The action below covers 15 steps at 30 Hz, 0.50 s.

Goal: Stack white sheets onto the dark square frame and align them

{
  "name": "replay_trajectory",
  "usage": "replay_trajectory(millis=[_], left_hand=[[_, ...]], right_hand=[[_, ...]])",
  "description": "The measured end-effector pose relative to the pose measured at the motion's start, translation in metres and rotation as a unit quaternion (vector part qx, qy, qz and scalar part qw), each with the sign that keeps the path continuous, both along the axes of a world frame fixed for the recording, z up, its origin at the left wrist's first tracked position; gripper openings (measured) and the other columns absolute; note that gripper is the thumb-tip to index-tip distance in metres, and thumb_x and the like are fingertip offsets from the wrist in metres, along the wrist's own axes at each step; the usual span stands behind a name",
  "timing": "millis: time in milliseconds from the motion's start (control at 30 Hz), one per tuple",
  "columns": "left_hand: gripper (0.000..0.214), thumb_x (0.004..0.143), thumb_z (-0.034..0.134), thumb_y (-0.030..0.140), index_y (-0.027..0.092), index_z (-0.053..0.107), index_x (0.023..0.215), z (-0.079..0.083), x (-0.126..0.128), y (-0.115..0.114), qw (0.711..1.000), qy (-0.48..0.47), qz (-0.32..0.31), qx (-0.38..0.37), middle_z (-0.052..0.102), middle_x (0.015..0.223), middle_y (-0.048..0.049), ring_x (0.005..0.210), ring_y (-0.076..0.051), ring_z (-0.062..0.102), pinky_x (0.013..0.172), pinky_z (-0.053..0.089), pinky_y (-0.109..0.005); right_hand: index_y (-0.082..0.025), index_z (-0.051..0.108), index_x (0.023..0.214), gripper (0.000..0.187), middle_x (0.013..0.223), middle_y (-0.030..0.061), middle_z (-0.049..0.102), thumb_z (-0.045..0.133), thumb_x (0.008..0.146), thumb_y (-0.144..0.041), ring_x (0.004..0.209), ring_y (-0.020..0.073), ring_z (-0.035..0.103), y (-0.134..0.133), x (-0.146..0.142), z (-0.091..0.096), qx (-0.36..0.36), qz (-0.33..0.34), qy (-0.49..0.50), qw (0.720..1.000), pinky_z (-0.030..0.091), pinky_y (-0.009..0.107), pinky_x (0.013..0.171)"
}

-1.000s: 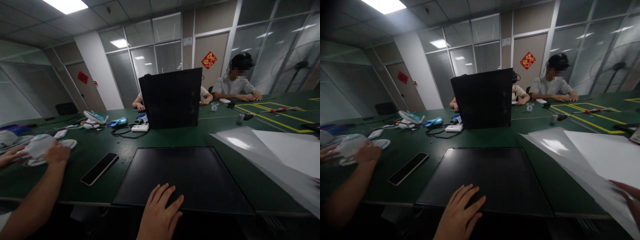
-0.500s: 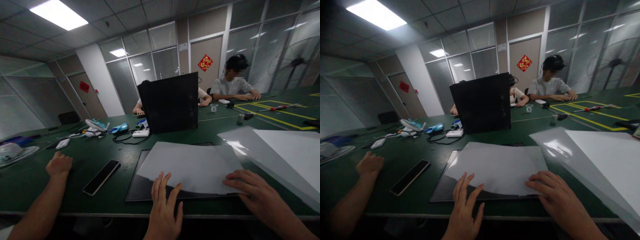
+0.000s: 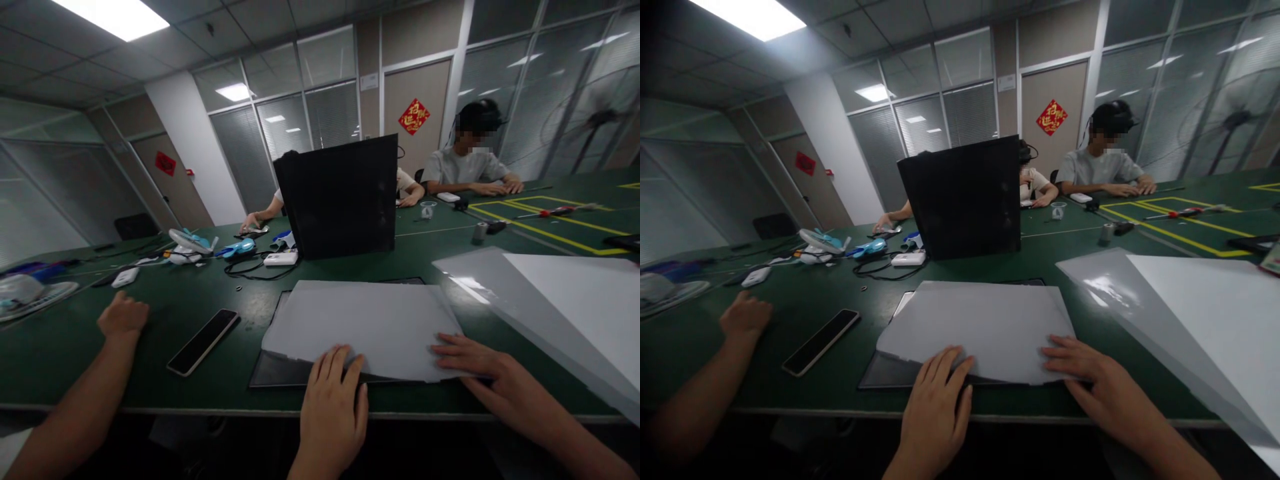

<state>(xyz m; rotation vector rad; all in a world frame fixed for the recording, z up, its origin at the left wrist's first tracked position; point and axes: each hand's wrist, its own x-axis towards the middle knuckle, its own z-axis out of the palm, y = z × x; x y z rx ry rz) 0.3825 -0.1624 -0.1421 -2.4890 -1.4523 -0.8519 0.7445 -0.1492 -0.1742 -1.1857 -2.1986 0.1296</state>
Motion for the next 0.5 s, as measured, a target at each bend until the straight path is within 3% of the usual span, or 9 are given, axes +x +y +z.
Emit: replay_trajectory(millis=[67, 200, 300, 433, 500], left_hand=[[0.037, 0.102, 0.058, 0.025, 0.03, 0.072, 0.136, 0.001, 0.0, -0.002, 1.0, -0.009, 0.001, 0.003, 0.071, 0.138, -0.0065, 0.127, -0.029, 0.065, 0.109, 0.053, -0.052], [0.041, 0.102, 0.055, 0.02, 0.034, 0.072, 0.136, 0.003, 0.0, -0.003, 1.0, -0.013, -0.017, 0.012, 0.072, 0.132, -0.0049, 0.119, -0.028, 0.067, 0.1, 0.055, -0.049], [0.042, 0.101, 0.055, 0.019, 0.035, 0.072, 0.136, 0.003, 0.001, -0.003, 1.0, -0.016, -0.019, 0.017, 0.072, 0.132, -0.0048, 0.119, -0.028, 0.066, 0.101, 0.054, -0.05], [0.04, 0.1, 0.057, 0.019, 0.033, 0.074, 0.133, 0.001, 0.001, -0.003, 0.999, -0.028, -0.012, 0.024, 0.071, 0.129, -0.0058, 0.117, -0.029, 0.066, 0.101, 0.053, -0.051], [0.038, 0.099, 0.058, 0.019, 0.033, 0.074, 0.131, 0.0, 0.0, -0.003, 0.999, -0.031, -0.011, 0.022, 0.071, 0.128, -0.0064, 0.115, -0.029, 0.066, 0.099, 0.053, -0.051]], right_hand=[[-0.034, 0.078, 0.125, 0.036, 0.14, 0.0038, 0.067, 0.05, 0.103, -0.032, 0.141, 0.0318, 0.055, 0.001, 0.001, 0.001, 0.01, -0.007, -0.001, 1.0, 0.046, 0.068, 0.118], [-0.036, 0.08, 0.119, 0.039, 0.145, 0.0021, 0.063, 0.046, 0.099, -0.029, 0.138, 0.0344, 0.058, 0.003, -0.001, 0.003, 0.09, -0.099, -0.011, 0.991, 0.057, 0.07, 0.105], [-0.033, 0.075, 0.13, 0.037, 0.151, 0.0058, 0.059, 0.048, 0.104, -0.035, 0.138, 0.0347, 0.058, -0.001, -0.009, 0.01, 0.109, -0.131, -0.004, 0.985, 0.057, 0.069, 0.106], [-0.036, 0.046, 0.161, 0.056, 0.165, 0.0066, 0.043, 0.052, 0.108, -0.052, 0.148, 0.0373, 0.047, -0.018, -0.019, 0.024, 0.105, -0.115, -0.039, 0.987, 0.052, 0.073, 0.11], [-0.037, 0.034, 0.168, 0.065, 0.167, 0.0082, 0.04, 0.049, 0.107, -0.054, 0.148, 0.04, 0.045, -0.029, -0.009, 0.022, 0.109, -0.132, -0.045, 0.984, 0.052, 0.076, 0.11]])
